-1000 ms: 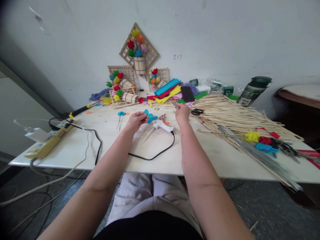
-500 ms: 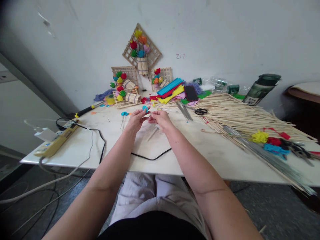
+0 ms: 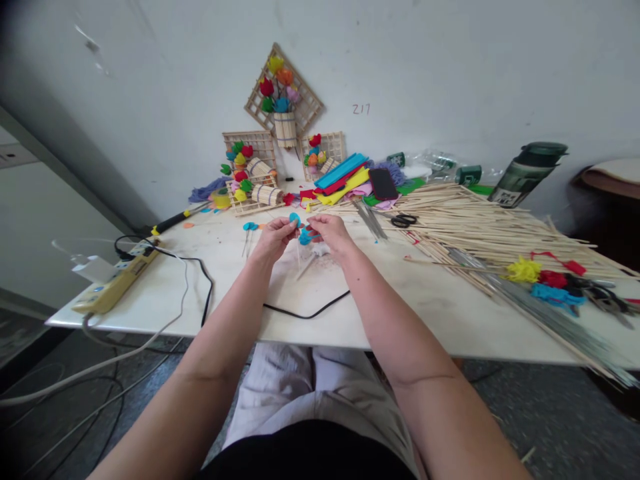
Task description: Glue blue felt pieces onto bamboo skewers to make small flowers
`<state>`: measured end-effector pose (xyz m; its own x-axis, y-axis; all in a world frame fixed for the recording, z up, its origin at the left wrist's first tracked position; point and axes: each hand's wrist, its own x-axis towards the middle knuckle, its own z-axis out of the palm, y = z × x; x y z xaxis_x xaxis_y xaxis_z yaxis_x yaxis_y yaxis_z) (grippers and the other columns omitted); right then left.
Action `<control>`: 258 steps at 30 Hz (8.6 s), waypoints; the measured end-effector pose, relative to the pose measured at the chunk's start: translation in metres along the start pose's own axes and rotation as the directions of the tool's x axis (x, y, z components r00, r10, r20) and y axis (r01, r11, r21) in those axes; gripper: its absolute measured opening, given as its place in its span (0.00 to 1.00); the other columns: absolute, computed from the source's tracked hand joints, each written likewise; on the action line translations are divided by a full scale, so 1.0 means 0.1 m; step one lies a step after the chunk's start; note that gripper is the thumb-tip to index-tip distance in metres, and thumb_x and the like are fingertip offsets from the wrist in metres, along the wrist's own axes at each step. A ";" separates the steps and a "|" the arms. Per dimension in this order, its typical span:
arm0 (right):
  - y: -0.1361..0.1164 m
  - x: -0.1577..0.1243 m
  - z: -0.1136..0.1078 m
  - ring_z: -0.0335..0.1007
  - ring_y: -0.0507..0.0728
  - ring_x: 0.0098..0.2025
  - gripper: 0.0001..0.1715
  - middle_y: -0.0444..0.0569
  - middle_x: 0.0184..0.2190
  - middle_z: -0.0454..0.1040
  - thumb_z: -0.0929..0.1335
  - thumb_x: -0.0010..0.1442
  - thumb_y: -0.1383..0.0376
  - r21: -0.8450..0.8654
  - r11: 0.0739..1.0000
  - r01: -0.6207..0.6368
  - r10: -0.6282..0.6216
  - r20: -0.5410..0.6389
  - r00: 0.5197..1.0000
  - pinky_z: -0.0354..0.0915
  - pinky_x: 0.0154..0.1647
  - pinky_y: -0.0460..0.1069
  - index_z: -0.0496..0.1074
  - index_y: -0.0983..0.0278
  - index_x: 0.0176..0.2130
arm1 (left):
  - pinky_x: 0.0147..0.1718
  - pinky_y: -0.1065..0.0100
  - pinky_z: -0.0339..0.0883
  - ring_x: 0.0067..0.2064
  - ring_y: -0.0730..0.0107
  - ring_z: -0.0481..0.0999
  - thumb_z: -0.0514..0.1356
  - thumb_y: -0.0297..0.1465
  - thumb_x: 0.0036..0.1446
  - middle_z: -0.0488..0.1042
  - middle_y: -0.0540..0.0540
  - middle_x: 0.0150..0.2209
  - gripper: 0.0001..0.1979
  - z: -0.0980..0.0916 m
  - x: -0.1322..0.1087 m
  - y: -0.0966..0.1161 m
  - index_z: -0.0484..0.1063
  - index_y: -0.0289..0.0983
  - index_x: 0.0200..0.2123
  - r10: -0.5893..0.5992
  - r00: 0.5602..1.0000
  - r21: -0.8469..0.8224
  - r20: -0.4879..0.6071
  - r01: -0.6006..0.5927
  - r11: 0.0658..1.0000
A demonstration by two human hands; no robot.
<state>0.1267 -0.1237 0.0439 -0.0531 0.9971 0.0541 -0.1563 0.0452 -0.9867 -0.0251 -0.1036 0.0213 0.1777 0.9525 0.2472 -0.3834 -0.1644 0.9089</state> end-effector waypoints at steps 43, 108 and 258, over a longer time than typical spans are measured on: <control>0.09 0.12 0.01 0.65 0.49 0.22 0.05 0.41 0.22 0.70 0.68 0.49 0.66 -0.232 0.916 0.328 -0.341 -0.015 0.940 0.63 0.22 0.44 0.69 0.65 0.29 | 0.30 0.70 0.67 0.24 0.75 0.73 0.71 0.35 0.35 0.74 0.49 0.22 0.15 0.03 -0.04 -0.08 0.74 0.33 0.25 -0.106 0.973 0.069 0.204 0.094 0.993; 0.18 -0.01 0.12 0.69 0.54 0.25 0.08 0.44 0.16 0.71 0.67 0.43 0.73 -0.766 0.592 0.250 -0.166 0.187 0.968 0.62 0.28 0.46 0.72 0.64 0.18 | 0.45 0.61 0.69 0.36 0.65 0.79 0.64 0.25 0.47 0.79 0.41 0.33 0.06 -0.09 0.03 -0.03 0.72 0.31 0.31 -0.046 0.984 -0.177 -0.173 0.015 0.984; -0.27 -0.17 -0.14 0.56 0.47 0.12 0.26 0.42 0.14 0.64 0.69 0.51 0.47 -0.358 0.915 0.185 -0.108 0.224 0.969 0.53 0.11 0.44 0.63 0.65 0.19 | 0.30 0.70 0.64 0.25 0.76 0.71 0.67 0.32 0.43 0.71 0.49 0.22 0.11 -0.22 0.04 -0.09 0.69 0.33 0.26 -0.080 0.996 -0.045 -0.023 0.079 0.996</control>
<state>0.1453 -0.1407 0.0671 -0.2558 0.9472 0.1932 0.2002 0.2474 -0.9480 -0.0404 -0.0925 0.0065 0.1869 0.9683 0.1655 -0.4082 -0.0767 0.9097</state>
